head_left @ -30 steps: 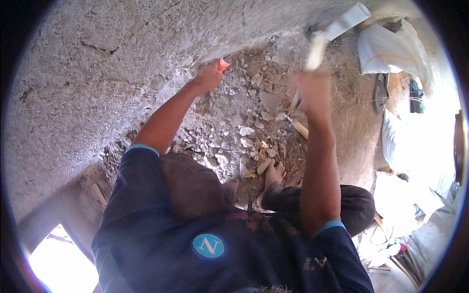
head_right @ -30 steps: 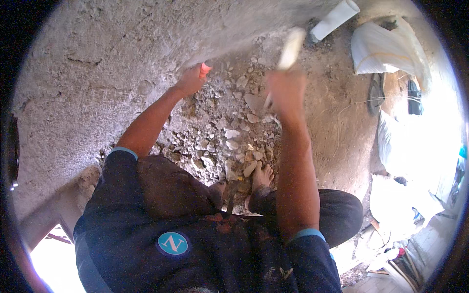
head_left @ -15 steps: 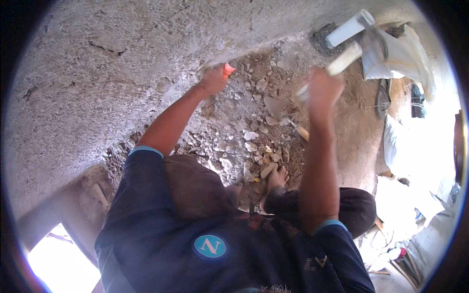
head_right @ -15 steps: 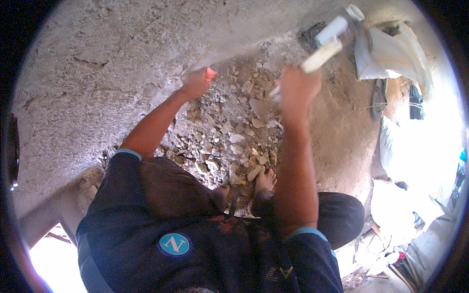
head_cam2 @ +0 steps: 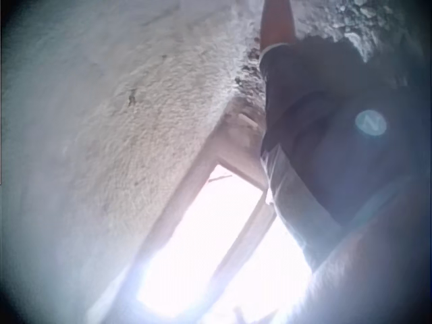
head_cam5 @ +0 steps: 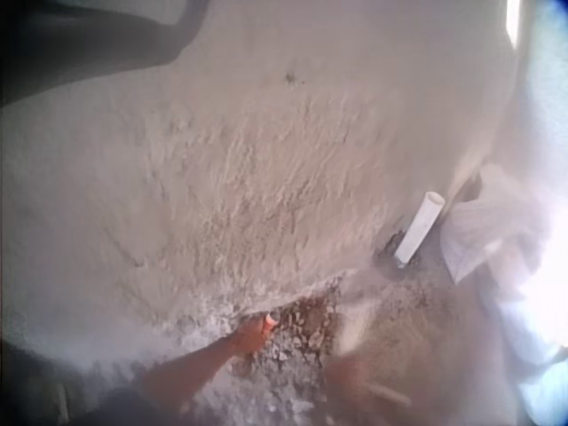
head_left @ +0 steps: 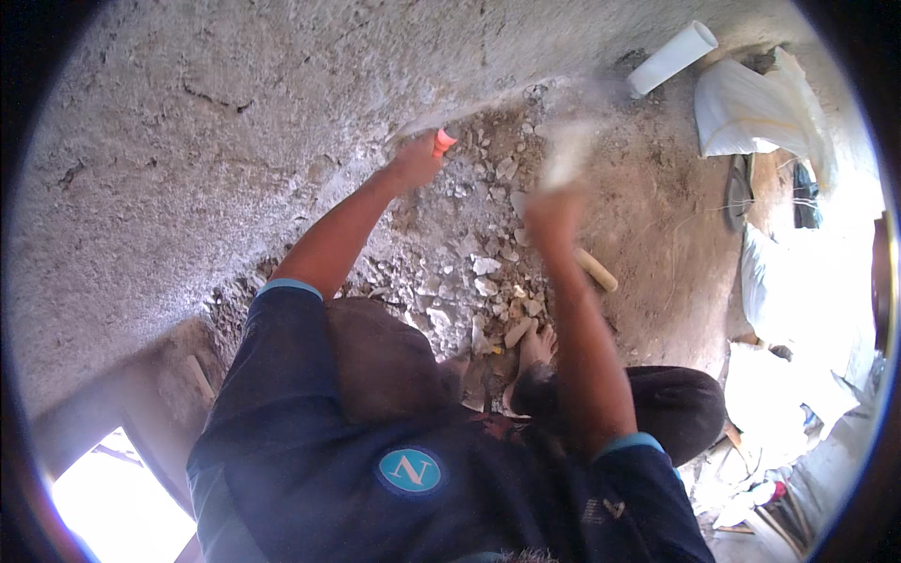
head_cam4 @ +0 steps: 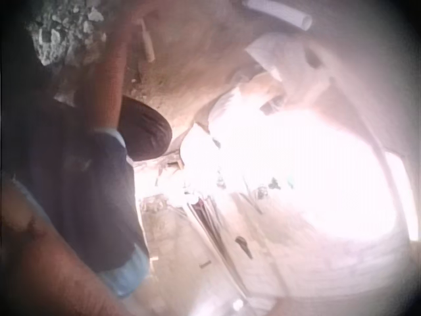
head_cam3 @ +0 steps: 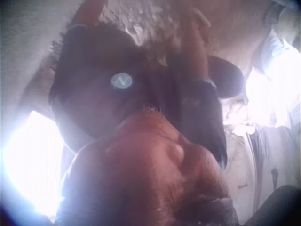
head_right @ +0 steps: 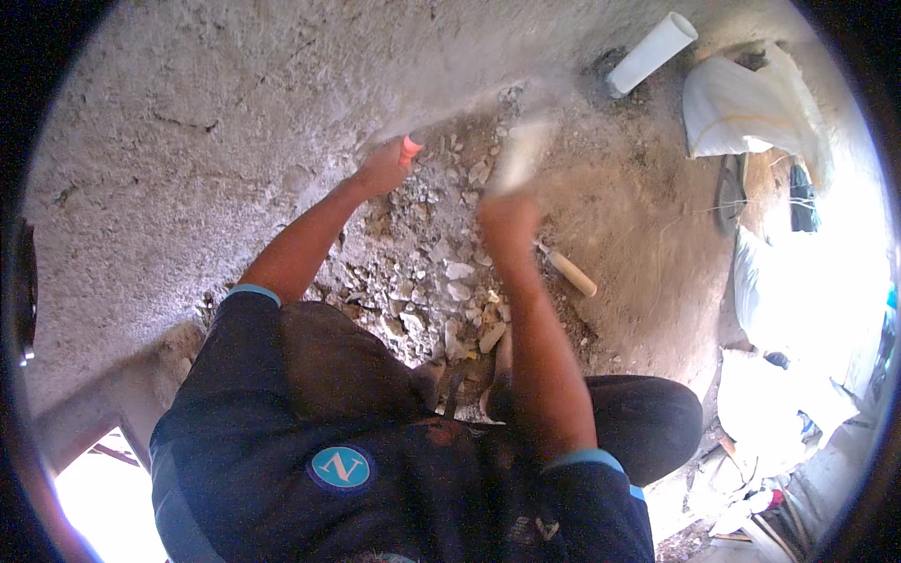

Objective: The person chips away at a concrete wall and floor area using a hammer and a chisel, clearing debris as they work.

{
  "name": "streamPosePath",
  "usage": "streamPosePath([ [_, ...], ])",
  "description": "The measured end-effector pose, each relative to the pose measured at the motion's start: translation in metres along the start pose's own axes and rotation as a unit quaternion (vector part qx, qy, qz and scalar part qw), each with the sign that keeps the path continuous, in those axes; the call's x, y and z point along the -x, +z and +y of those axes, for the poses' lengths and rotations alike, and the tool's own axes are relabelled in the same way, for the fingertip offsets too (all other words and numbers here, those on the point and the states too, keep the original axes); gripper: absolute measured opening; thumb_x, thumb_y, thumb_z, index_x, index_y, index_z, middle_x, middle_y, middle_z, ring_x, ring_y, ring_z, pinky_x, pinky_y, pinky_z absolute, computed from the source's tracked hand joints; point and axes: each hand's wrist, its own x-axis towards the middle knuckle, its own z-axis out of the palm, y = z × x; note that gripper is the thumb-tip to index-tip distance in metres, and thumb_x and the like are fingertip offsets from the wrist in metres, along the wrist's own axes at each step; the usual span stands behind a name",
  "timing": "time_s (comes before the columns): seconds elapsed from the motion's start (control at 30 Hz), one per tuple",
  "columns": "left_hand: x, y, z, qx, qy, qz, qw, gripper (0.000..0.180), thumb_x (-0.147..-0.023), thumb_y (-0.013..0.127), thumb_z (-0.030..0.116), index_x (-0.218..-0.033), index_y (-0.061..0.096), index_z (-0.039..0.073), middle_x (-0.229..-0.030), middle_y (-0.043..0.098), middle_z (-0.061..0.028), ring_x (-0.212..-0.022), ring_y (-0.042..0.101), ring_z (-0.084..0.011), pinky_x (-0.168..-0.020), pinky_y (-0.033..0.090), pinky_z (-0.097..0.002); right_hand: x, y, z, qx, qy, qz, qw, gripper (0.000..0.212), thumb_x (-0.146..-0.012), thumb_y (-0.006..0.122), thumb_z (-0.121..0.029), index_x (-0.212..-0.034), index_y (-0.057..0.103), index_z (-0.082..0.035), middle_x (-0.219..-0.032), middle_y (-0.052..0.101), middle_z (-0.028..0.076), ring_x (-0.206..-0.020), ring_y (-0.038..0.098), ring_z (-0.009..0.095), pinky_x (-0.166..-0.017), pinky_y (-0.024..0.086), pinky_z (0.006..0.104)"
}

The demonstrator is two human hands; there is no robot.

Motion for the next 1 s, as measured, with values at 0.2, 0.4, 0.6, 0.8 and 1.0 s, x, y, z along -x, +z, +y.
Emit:
streamPosePath([
  [0.2, 0.012, 0.005, -0.020, -0.065, -0.059, 0.003, 0.996, 0.033, -0.082, 0.056, 0.000, -0.114, 0.052, 0.004, -0.108, 0.062, -0.0131, -0.100, 0.061, -0.0218, -0.086, 0.048, -0.0370, -0.014, -0.051, -0.032, 0.040, 0.078, -0.273, 0.958, 0.024, -0.076, 0.060, -0.011, -0.090, 0.063, 0.009, -0.065, 0.063, 0.014, -0.053, 0.061, 0.025, -0.050, 0.049, 0.0393],
  [0.4, -0.004, 0.007, -0.006, -0.013, -0.043, -0.007, 0.999, 0.030, -0.082, 0.057, -0.001, -0.111, 0.053, 0.003, -0.108, 0.062, -0.0113, -0.099, 0.061, -0.0202, -0.087, 0.048, -0.0349, -0.012, -0.004, 0.011, 0.206, -0.084, -0.050, 0.974, 0.021, -0.077, 0.059, -0.009, -0.090, 0.065, 0.008, -0.063, 0.060, 0.013, -0.061, 0.061, 0.021, -0.052, 0.049, 0.0347],
  [0.6, 0.008, 0.002, -0.027, -0.036, -0.048, 0.009, 0.998, 0.040, -0.082, 0.054, 0.003, -0.122, 0.050, 0.007, -0.104, 0.063, -0.0109, -0.095, 0.063, -0.0229, -0.084, 0.049, -0.0360, -0.009, -0.029, -0.014, 0.179, 0.035, -0.306, 0.935, 0.024, -0.077, 0.064, -0.016, -0.083, 0.065, 0.006, -0.066, 0.063, 0.018, -0.070, 0.065, 0.018, -0.055, 0.050, 0.0368],
  [0.8, 0.004, -0.002, 0.005, 0.000, -0.053, -0.007, 0.999, 0.039, -0.080, 0.057, 0.003, -0.119, 0.052, 0.005, -0.109, 0.063, -0.0123, -0.098, 0.063, -0.0222, -0.086, 0.049, -0.0357, -0.044, -0.032, -0.017, -0.103, 0.059, 0.099, 0.988, 0.031, -0.074, 0.066, -0.018, -0.089, 0.063, 0.008, -0.075, 0.064, 0.020, -0.070, 0.065, 0.021, -0.059, 0.051, 0.0370],
  [1.0, -0.002, -0.012, -0.010, -0.045, -0.044, -0.027, 0.998, 0.039, -0.081, 0.053, 0.002, -0.120, 0.052, 0.006, -0.106, 0.064, -0.0126, -0.098, 0.063, -0.0240, -0.085, 0.049, -0.0368, 0.001, -0.008, 0.001, 0.128, 0.031, -0.340, 0.931, 0.025, -0.071, 0.066, -0.013, -0.086, 0.063, 0.007, -0.064, 0.062, 0.013, -0.055, 0.061, 0.020, -0.051, 0.049, 0.0361],
])
